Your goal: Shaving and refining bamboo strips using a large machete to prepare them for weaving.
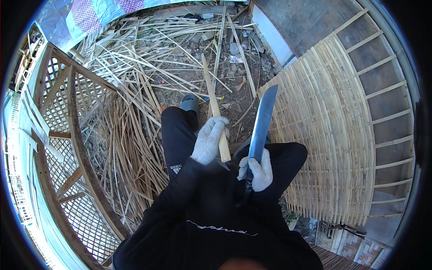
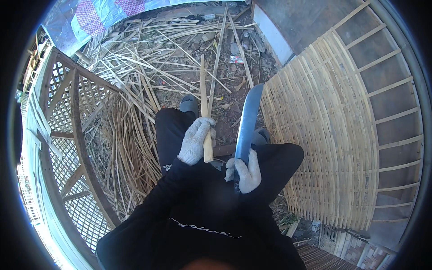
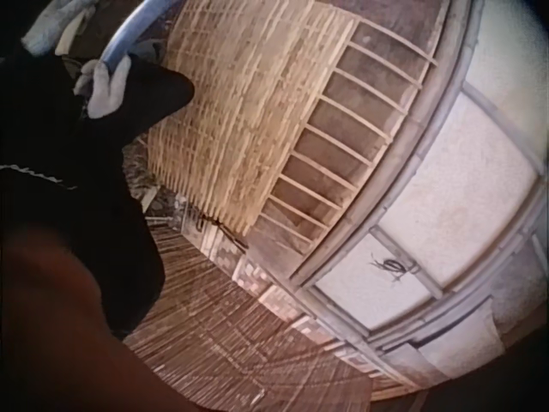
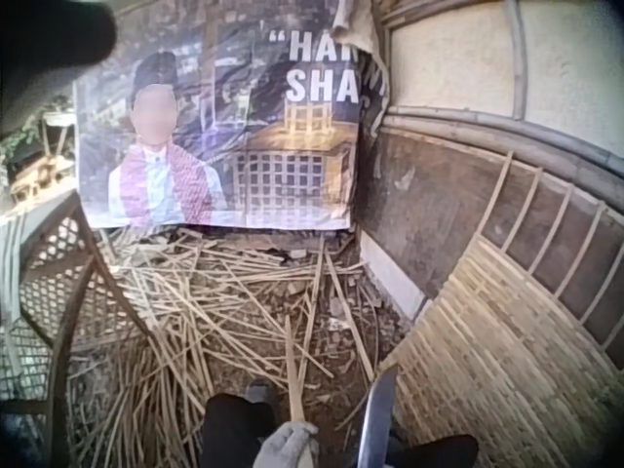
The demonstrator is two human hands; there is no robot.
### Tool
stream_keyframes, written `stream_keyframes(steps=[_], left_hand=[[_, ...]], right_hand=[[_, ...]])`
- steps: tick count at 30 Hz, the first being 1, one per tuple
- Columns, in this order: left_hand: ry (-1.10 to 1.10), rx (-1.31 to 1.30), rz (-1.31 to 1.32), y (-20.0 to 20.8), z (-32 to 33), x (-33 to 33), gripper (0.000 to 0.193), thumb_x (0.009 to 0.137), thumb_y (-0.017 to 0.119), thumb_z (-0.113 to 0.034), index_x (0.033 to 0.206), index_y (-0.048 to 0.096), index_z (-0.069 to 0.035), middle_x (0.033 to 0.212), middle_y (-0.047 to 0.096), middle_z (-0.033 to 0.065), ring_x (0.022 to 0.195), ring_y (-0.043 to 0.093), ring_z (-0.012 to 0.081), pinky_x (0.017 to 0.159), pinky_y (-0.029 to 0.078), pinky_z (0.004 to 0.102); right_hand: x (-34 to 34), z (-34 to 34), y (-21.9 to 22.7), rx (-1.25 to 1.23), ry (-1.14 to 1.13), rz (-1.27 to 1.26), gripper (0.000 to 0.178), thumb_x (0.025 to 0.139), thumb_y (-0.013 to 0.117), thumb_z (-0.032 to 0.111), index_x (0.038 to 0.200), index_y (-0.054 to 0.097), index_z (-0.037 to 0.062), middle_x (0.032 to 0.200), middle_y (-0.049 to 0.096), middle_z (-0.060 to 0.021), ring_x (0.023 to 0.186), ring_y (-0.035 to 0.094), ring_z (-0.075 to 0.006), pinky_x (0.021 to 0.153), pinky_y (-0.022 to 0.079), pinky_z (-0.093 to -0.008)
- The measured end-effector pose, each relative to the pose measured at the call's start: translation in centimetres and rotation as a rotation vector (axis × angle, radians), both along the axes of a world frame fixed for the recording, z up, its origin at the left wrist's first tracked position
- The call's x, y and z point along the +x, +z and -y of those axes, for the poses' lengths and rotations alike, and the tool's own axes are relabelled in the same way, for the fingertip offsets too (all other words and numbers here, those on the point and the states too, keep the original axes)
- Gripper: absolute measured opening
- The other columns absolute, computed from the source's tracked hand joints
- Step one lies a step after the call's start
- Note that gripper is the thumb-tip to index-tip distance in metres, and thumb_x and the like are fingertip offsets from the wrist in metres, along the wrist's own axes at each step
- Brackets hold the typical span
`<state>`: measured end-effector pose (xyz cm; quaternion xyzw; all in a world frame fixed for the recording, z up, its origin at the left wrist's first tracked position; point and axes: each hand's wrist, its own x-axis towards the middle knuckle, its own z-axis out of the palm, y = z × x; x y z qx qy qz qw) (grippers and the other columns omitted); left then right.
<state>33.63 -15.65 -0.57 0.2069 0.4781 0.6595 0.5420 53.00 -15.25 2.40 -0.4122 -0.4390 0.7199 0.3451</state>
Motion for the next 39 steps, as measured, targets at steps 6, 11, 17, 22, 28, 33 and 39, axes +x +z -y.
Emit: stream_keyframes(steps=[6,11,17,22,28,33,39], left_hand=[[-0.002,-0.028,-0.135,-0.1,-2.6,-1.5,0.023,0.106,0.05,-0.025,0.113,0.062,-0.006,0.081,0.059,0.0007,0.07,0.054,0.0075,0.065,0.045,0.0234],[0.093,-0.032,-0.049,0.2,-4.7,-2.2,0.027,0.105,0.051,-0.027,0.113,0.064,-0.005,0.081,0.061,0.0025,0.07,0.056,0.0098,0.065,0.046,0.0251],[0.141,0.051,-0.067,-0.1,-6.3,-2.9,0.027,0.105,0.051,-0.024,0.114,0.064,-0.002,0.088,0.063,0.0031,0.078,0.059,0.0101,0.07,0.048,0.0258],[0.144,0.08,-0.091,-0.4,-6.8,-2.6,0.029,0.103,0.054,-0.029,0.118,0.061,-0.005,0.075,0.062,0.005,0.059,0.061,0.013,0.049,0.049,0.0254],[0.134,0.015,-0.222,-1.3,-6.9,-3.3,0.03,0.103,0.054,-0.03,0.117,0.062,-0.004,0.076,0.062,0.0055,0.059,0.062,0.0131,0.049,0.049,0.0246],[0.156,0.065,-0.22,-0.6,-6.9,-3.0,0.029,0.103,0.053,-0.029,0.116,0.062,-0.004,0.077,0.062,0.0056,0.061,0.063,0.0132,0.049,0.05,0.0242],[0.166,0.062,-0.104,-0.1,-7.5,-2.9,0.028,0.104,0.053,-0.028,0.116,0.062,-0.005,0.077,0.062,0.0047,0.061,0.062,0.0127,0.051,0.05,0.0235]], right_hand=[[-0.9,-0.3,-0.4,0.085,0.122,-0.01,0.032,0.102,0.044,0.009,0.132,0.041,0.0004,0.08,0.06,-0.0076,0.055,0.054,-0.011,0.051,0.045,-0.0237],[-2.9,-1.3,2.1,0.662,0.038,0.392,0.034,0.099,0.053,0.008,0.131,0.049,-0.0039,0.087,0.068,-0.0157,0.067,0.069,-0.0243,0.06,0.053,-0.0338],[-5.6,-2.8,3.7,0.989,-0.004,0.423,0.031,0.096,0.056,0.005,0.126,0.055,-0.0058,0.099,0.07,-0.0251,0.088,0.072,-0.0381,0.073,0.057,-0.0387],[-6.6,-2.9,3.0,1.089,-0.03,0.429,0.036,0.096,0.058,0.008,0.128,0.051,-0.008,0.089,0.069,-0.0237,0.079,0.072,-0.0374,0.068,0.056,-0.0404],[-6.8,-3.1,2.0,1.137,-0.046,0.459,0.036,0.096,0.058,0.008,0.126,0.051,-0.0091,0.093,0.069,-0.026,0.084,0.072,-0.0384,0.07,0.058,-0.0407],[-7.1,-3.3,2.3,1.162,-0.069,0.475,0.035,0.096,0.059,0.009,0.125,0.052,-0.0094,0.093,0.069,-0.0263,0.083,0.072,-0.0385,0.069,0.057,-0.041],[-7.2,-3.5,2.6,1.131,-0.066,0.454,0.035,0.096,0.059,0.009,0.124,0.051,-0.0103,0.091,0.069,-0.0253,0.081,0.072,-0.0379,0.069,0.057,-0.0407]])
